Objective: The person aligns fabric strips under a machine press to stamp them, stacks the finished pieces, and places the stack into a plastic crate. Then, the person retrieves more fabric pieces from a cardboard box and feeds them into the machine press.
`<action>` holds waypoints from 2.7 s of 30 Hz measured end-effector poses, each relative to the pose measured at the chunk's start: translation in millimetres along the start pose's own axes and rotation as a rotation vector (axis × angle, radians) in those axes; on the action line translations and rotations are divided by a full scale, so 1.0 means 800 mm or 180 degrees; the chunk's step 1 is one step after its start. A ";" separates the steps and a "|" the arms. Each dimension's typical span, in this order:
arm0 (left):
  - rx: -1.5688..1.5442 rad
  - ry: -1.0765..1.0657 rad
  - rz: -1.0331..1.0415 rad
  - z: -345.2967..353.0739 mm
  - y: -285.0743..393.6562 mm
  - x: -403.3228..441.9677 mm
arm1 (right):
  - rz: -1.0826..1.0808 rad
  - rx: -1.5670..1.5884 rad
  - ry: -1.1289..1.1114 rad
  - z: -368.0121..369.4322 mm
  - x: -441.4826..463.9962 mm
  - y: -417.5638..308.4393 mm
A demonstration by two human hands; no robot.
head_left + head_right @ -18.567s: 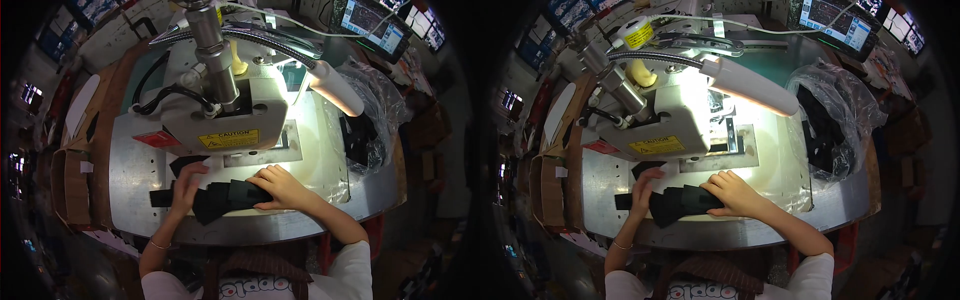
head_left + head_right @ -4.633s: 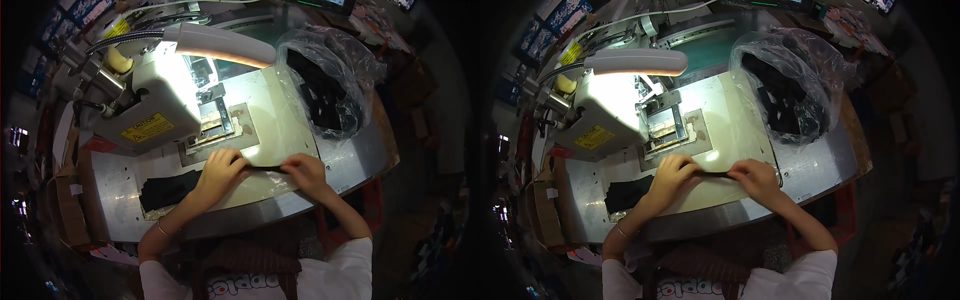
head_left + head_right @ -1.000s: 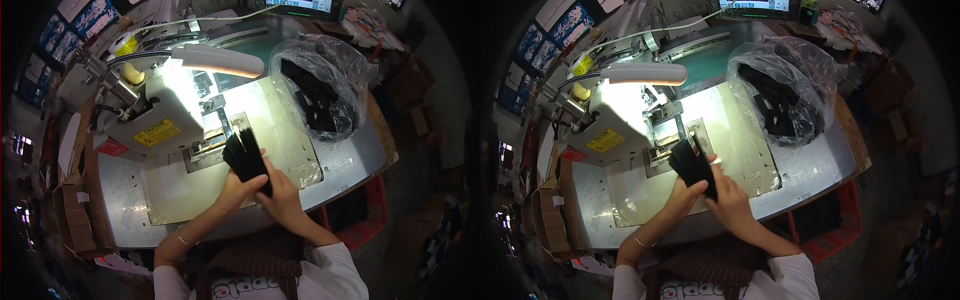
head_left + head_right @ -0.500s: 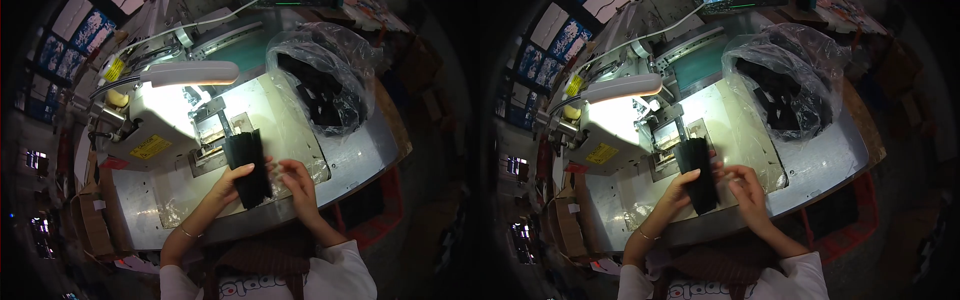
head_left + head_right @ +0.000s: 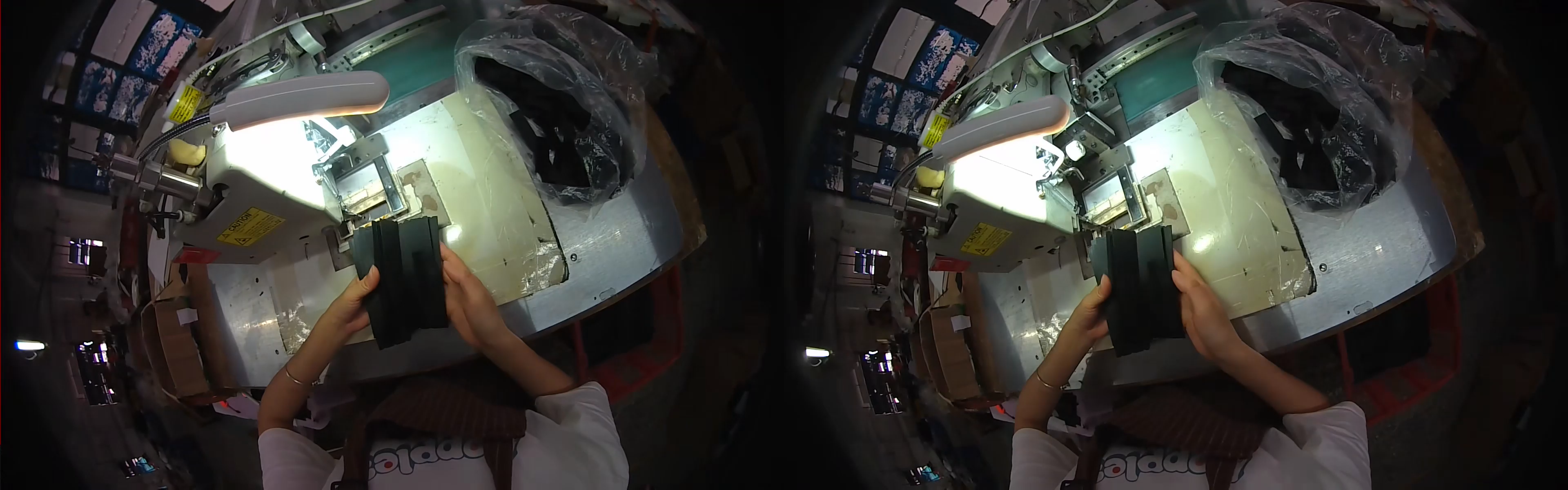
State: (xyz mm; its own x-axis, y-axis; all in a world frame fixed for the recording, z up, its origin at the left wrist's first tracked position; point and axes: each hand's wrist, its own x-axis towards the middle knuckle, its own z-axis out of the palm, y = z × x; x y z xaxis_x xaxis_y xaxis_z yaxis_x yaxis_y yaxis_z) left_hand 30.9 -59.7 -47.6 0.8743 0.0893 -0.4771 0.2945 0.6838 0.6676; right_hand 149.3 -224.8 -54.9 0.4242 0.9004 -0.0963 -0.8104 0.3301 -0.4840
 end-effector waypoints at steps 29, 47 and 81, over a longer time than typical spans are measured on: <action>0.0805 0.0759 -0.0005 0.045 0.032 -0.033 | -0.0023 -0.0222 0.0038 0.028 -0.011 0.041; 0.1317 0.0017 0.0986 0.145 -0.037 0.008 | -0.2505 -0.2401 0.1146 0.001 -0.062 0.030; 0.2402 -0.1880 -0.0720 0.132 -0.205 0.037 | -0.0708 -0.5281 0.6146 -0.639 -0.163 -0.149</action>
State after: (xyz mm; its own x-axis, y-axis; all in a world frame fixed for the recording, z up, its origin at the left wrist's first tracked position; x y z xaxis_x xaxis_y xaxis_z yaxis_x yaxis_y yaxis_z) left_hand 49.2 -246.0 -110.7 0.7587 -0.5035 -0.4135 0.4682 -0.0199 0.8834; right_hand 397.0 -526.2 -429.2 0.8692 -0.4561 0.1909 -0.3401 -0.8318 -0.4386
